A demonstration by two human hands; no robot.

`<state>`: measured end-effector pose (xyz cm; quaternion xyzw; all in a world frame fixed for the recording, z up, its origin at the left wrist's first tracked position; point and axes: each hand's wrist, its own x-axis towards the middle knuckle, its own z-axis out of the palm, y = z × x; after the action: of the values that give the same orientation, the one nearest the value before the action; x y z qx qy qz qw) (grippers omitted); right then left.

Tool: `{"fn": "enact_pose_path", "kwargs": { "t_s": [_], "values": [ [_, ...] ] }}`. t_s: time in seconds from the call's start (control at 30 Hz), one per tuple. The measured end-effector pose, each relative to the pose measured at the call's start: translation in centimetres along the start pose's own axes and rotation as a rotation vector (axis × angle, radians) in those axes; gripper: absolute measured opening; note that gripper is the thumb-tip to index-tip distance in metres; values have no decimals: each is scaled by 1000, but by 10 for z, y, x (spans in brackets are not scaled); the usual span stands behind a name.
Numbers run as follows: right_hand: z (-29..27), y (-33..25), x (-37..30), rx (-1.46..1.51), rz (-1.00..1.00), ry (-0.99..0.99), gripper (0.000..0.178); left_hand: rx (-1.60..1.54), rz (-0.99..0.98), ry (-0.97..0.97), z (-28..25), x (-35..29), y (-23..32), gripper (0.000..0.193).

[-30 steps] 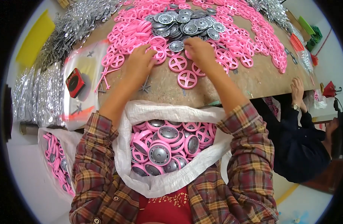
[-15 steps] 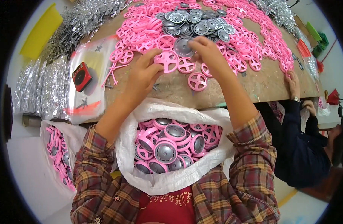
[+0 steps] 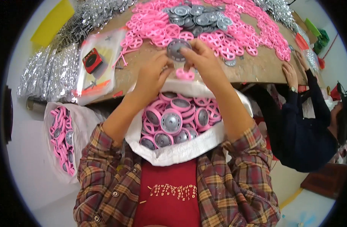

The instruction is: Manually assemble plastic toy gear components by placing silver gears onto pink bases and sorting them into a bag.

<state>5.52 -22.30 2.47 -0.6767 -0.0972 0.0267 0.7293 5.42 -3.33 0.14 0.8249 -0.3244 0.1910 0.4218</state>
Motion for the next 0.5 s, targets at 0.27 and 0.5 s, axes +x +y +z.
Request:
{"fn": "enact_pose_path", "kwargs": {
  "t_s": [0.27, 0.5],
  "values": [
    [-44, 12, -33, 49, -24, 346, 15, 123, -207, -96, 5, -17, -34, 28],
    [-41, 28, -54, 119, 30, 367, 15, 204, 197, -320, 57, 16, -49, 13]
  ]
}}
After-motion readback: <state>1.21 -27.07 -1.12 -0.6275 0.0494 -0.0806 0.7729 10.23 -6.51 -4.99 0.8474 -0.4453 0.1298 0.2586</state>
